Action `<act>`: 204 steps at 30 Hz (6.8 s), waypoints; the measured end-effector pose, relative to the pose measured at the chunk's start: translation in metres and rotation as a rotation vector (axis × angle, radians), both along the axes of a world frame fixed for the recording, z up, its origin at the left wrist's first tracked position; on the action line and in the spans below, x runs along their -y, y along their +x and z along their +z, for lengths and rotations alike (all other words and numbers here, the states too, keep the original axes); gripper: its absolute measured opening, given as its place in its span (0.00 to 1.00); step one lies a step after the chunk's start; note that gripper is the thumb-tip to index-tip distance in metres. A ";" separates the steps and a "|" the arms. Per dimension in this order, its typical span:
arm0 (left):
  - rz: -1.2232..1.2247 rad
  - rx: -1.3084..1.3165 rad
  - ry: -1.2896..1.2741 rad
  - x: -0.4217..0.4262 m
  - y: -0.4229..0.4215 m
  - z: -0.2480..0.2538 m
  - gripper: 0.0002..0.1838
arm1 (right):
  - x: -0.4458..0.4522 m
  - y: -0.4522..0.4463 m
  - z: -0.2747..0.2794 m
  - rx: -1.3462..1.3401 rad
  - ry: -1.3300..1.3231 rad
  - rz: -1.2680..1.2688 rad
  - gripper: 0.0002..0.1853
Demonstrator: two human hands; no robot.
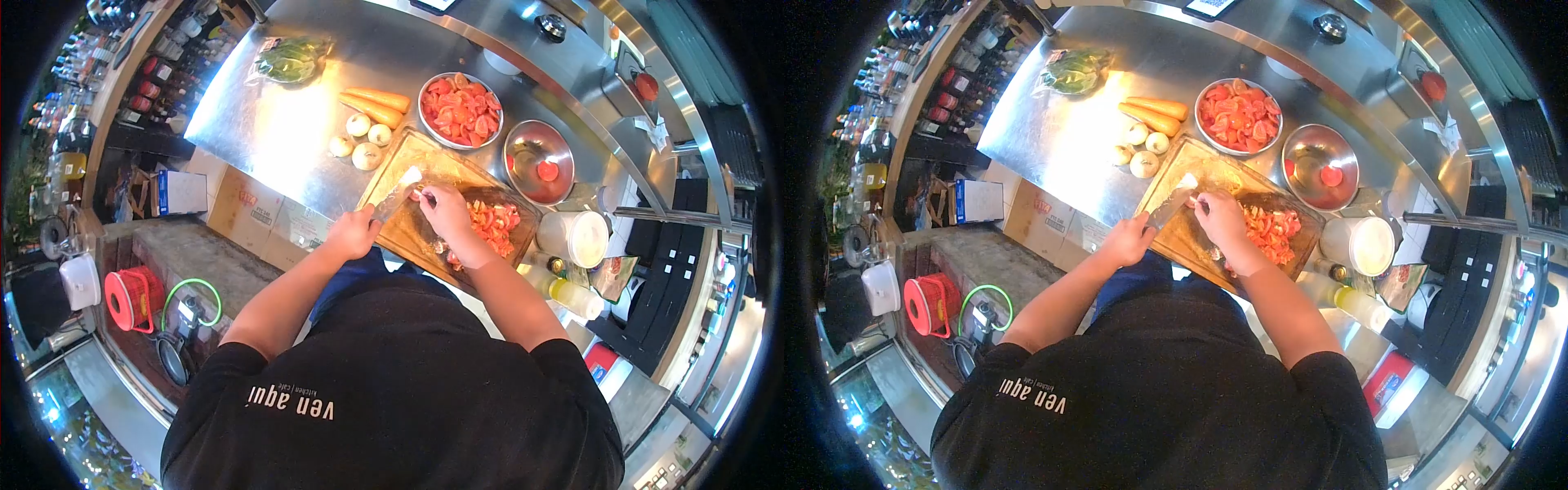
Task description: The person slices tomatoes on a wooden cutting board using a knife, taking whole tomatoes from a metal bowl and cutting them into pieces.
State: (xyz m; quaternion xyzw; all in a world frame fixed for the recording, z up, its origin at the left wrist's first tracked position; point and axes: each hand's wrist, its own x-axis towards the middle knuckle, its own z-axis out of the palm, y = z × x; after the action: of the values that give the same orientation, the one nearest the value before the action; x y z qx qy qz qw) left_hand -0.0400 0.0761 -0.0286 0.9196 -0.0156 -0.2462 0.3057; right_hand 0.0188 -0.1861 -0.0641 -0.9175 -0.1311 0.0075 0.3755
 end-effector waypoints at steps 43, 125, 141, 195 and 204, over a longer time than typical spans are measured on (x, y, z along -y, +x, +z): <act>0.024 -0.102 0.039 -0.058 -0.040 0.012 0.19 | 0.003 0.017 0.030 -0.099 -0.141 0.290 0.17; 0.003 -0.055 0.052 -0.028 -0.031 0.018 0.19 | 0.007 -0.019 0.020 -0.119 0.135 0.115 0.12; -0.045 0.022 0.147 0.003 -0.023 0.019 0.16 | 0.004 -0.024 0.014 -0.144 0.091 0.047 0.11; 0.093 0.031 0.015 -0.063 -0.052 0.015 0.17 | 0.010 0.072 0.106 -0.193 0.290 -0.143 0.19; 0.058 0.025 0.004 -0.062 -0.049 0.000 0.18 | 0.041 0.059 0.025 -0.209 -0.272 0.461 0.16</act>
State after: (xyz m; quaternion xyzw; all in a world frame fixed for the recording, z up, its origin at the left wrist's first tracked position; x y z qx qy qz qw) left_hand -0.0894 0.1385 -0.0282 0.9233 0.0077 -0.2260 0.3104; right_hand 0.0777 -0.2269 -0.0394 -0.8996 -0.2949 0.2045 0.2490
